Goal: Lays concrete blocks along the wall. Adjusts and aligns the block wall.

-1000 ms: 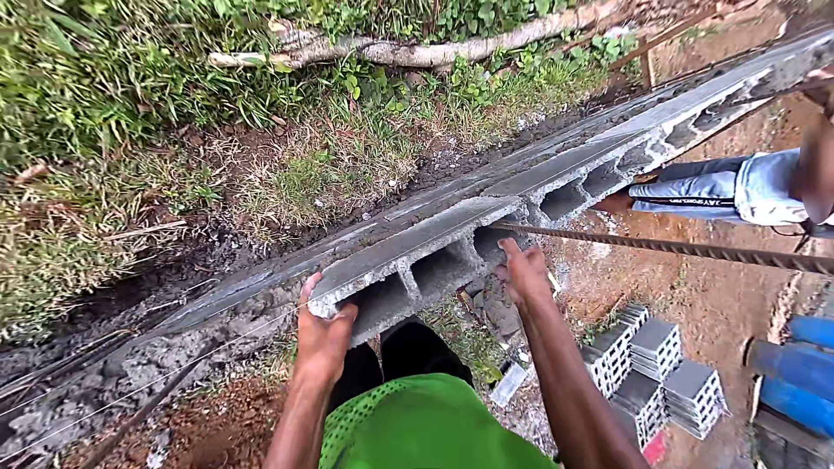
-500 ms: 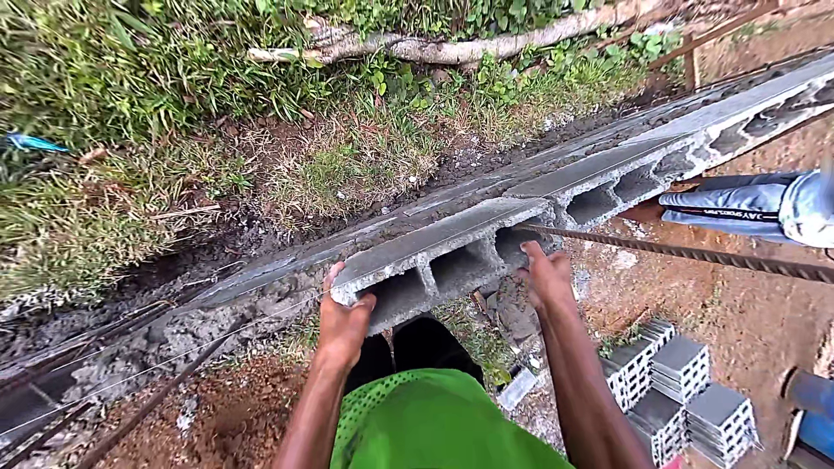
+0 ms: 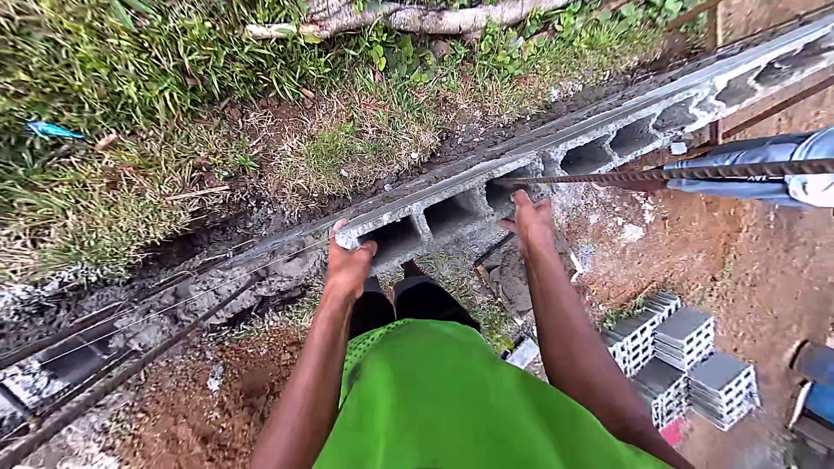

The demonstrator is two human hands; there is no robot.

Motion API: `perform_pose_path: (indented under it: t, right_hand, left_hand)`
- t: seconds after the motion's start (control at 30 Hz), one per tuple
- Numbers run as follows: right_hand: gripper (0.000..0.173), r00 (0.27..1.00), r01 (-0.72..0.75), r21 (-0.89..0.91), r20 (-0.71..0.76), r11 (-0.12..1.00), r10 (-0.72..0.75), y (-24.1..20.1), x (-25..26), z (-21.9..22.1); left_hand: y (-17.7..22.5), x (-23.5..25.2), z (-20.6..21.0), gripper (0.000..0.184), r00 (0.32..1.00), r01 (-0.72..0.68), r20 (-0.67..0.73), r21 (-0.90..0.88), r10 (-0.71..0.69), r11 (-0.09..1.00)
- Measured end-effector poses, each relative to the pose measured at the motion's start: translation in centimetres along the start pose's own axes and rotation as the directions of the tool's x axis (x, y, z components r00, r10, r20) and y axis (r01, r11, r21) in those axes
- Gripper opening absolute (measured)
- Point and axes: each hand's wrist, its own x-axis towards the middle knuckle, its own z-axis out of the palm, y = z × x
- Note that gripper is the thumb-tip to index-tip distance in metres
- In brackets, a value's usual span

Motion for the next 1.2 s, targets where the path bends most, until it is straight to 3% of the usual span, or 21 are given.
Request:
perform_pose_path:
  t: [0.3,0.5,0.67,0.93,1.2]
  right_hand:
    - [0.076,0.997,0.006,-0.017,0.079,1.000,-0.004,0.3,-0.4,-0.1]
    - [0.072,0.995,-0.006,0.107,0.098,0.994,-0.005,-0.7,-1.1,-0.1]
    - [0.070,0.997,-0.009,0.147,0.072,0.989,-0.001,-0.9,-1.3,-0.7]
    - [0.081,0.999,-0.016,0.051,0.029,0.999,0.015,0.4,0.1,0.4]
    - [0.074,1.000,-0.005,0.103,0.029,0.995,0.002,-0.3,-0.6,0.0]
  left_hand:
    - [-0.3,0.7,-0.2,0.069,0.995,-0.101,0.011,0.006,0.101,0.995]
    - [-0.1,-0.1,0.2,0.066,0.993,-0.120,-0.021,0.003,0.120,0.993]
    - [-0.1,-1.2,0.3,0.070,0.993,-0.118,-0.022,-0.022,0.118,0.993]
    - [-1.0,0.1,0.2,0.075,0.999,-0.048,-0.011,-0.050,0.048,0.998]
    - [-0.5,-0.3,0.2,0.077,0.998,-0.065,-0.027,-0.042,0.064,0.997]
